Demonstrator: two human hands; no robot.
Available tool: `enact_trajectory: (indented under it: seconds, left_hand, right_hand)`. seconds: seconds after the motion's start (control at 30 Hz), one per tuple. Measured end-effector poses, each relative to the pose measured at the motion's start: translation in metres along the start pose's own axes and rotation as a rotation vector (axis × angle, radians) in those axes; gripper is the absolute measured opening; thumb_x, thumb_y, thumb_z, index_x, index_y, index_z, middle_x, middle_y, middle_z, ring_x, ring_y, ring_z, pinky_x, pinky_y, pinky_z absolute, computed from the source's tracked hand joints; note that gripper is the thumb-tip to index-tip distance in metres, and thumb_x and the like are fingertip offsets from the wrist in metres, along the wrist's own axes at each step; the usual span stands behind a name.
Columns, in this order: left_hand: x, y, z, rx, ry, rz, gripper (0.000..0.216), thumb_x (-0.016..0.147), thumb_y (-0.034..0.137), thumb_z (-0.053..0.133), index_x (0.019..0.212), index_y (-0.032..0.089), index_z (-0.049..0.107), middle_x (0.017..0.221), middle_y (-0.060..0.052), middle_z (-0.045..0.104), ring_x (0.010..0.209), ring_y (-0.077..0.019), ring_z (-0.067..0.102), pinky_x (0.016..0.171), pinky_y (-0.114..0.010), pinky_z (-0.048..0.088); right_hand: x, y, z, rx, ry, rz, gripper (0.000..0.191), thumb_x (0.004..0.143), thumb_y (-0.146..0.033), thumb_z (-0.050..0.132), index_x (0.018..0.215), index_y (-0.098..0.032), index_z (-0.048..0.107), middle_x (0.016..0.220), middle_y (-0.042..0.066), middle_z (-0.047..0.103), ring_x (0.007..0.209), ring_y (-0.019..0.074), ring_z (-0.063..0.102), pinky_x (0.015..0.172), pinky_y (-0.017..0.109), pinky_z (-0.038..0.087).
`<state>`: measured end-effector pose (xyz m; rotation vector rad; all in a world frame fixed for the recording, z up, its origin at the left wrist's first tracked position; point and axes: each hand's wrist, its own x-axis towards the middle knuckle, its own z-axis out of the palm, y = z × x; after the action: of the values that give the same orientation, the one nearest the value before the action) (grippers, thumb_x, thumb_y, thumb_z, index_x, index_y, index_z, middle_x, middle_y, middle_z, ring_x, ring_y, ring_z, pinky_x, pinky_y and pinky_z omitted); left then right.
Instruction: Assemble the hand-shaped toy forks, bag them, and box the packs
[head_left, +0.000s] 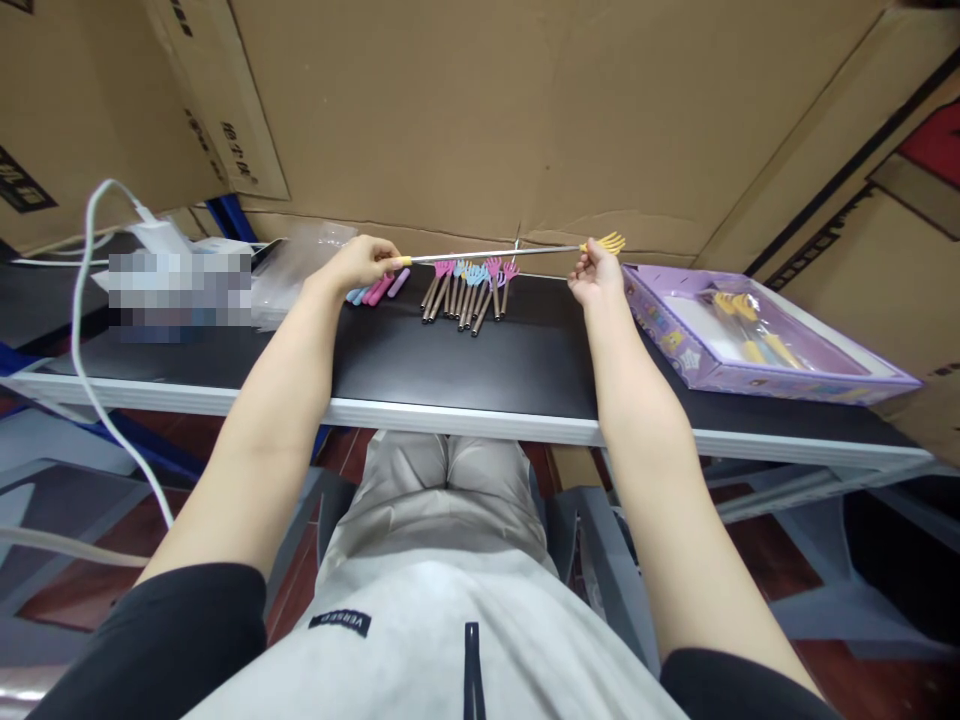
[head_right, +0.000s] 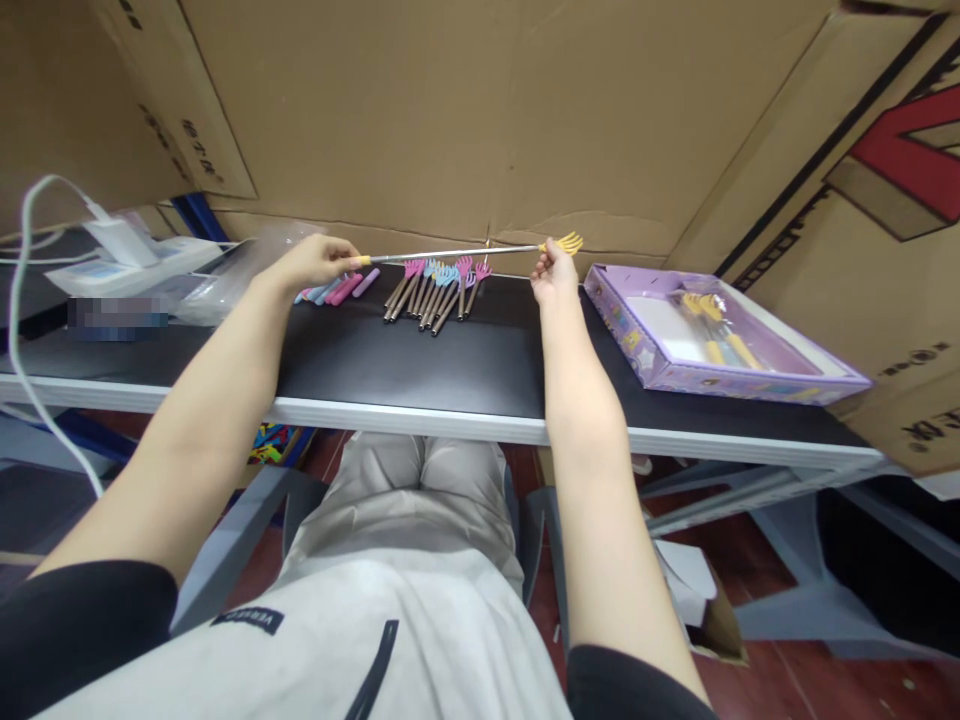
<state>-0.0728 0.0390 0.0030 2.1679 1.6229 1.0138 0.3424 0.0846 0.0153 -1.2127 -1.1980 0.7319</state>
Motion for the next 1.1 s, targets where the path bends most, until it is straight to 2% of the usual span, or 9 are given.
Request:
enact_trajectory:
  seconds: [0.13,0.2,0.3,0.4,0.47,0.57,0.67,0.9,1.1]
  left_hand:
    - [-0.001,-0.003,0.000,-0.017,0.022,0.030,0.020,0.090,0.038,0.074,0.080,0.021,0.070,0.064,-0.003,0.061,0.072,-0.0214,0.055,0.072,-0.033,0.043]
    - [-0.002,-0.002,0.000,-0.017,0.030,0.035,0.019,0.090,0.037,0.074,0.080,0.021,0.071,0.062,-0.002,0.060,0.072,-0.0213,0.055,0.073,-0.033,0.042]
    - [-0.005,0.007,0.006,-0.010,0.042,0.053,0.017,0.091,0.035,0.073,0.080,0.022,0.071,0.062,-0.003,0.060,0.076,-0.0225,0.057,0.078,-0.035,0.045]
    - [-0.008,0.031,0.018,0.023,0.050,0.084,0.017,0.095,0.034,0.068,0.084,0.021,0.072,0.069,-0.005,0.064,0.088,-0.0254,0.063,0.089,-0.038,0.048]
    - [-0.009,0.050,0.030,0.052,0.054,0.099,0.017,0.097,0.034,0.066,0.089,0.021,0.073,0.076,-0.006,0.067,0.095,-0.0270,0.064,0.093,-0.039,0.048]
    - [-0.009,0.072,0.046,0.076,0.065,0.152,0.020,0.100,0.036,0.063,0.095,0.020,0.075,0.085,-0.008,0.072,0.100,-0.0281,0.064,0.095,-0.040,0.047]
    - [-0.010,0.081,0.056,0.104,0.071,0.178,0.022,0.102,0.034,0.060,0.098,0.019,0.075,0.092,-0.010,0.075,0.101,-0.0287,0.065,0.096,-0.041,0.047]
    - [-0.011,0.073,0.057,0.138,0.069,0.182,0.022,0.104,0.035,0.058,0.103,0.019,0.074,0.096,-0.010,0.076,0.100,-0.0288,0.066,0.099,-0.043,0.046]
    - [-0.010,0.069,0.058,0.127,0.084,0.211,0.022,0.105,0.036,0.059,0.104,0.019,0.074,0.094,-0.009,0.075,0.099,-0.0280,0.065,0.098,-0.042,0.046]
  right_hand:
    - [0.011,0.009,-0.005,-0.068,-0.062,-0.035,0.053,0.093,-0.076,0.064,0.082,-0.025,0.061,0.102,0.012,0.072,0.114,0.0359,0.070,0.099,0.063,0.054]
    - [0.015,0.010,-0.006,-0.013,-0.058,-0.014,0.052,0.096,-0.074,0.063,0.085,-0.024,0.064,0.101,0.011,0.072,0.108,0.0327,0.069,0.097,0.059,0.054]
    - [0.009,0.006,0.002,0.132,-0.025,0.080,0.044,0.101,-0.064,0.066,0.084,-0.024,0.061,0.089,0.005,0.066,0.092,0.0241,0.066,0.088,0.047,0.054]
    - [-0.011,-0.005,0.030,0.311,-0.001,0.171,0.044,0.104,-0.057,0.070,0.080,-0.023,0.054,0.073,-0.002,0.053,0.072,0.0148,0.054,0.072,0.033,0.046]
    - [-0.030,-0.011,0.057,0.435,-0.001,0.206,0.045,0.103,-0.055,0.073,0.080,-0.023,0.053,0.068,-0.005,0.047,0.065,0.0114,0.047,0.066,0.028,0.040]
    - [-0.056,-0.018,0.093,0.463,-0.067,0.215,0.046,0.100,-0.058,0.077,0.081,-0.022,0.054,0.067,-0.006,0.045,0.065,0.0104,0.049,0.063,0.027,0.037]
    - [-0.073,-0.020,0.113,0.483,-0.127,0.216,0.049,0.096,-0.063,0.081,0.084,-0.022,0.057,0.067,-0.005,0.047,0.066,0.0110,0.053,0.061,0.026,0.037]
    - [-0.085,-0.018,0.113,0.497,-0.143,0.219,0.051,0.094,-0.068,0.080,0.090,-0.022,0.061,0.069,-0.004,0.053,0.067,0.0112,0.058,0.059,0.025,0.040]
    - [-0.085,-0.021,0.112,0.430,-0.156,0.202,0.051,0.091,-0.066,0.084,0.088,-0.021,0.060,0.070,-0.004,0.052,0.072,0.0134,0.061,0.065,0.027,0.044]
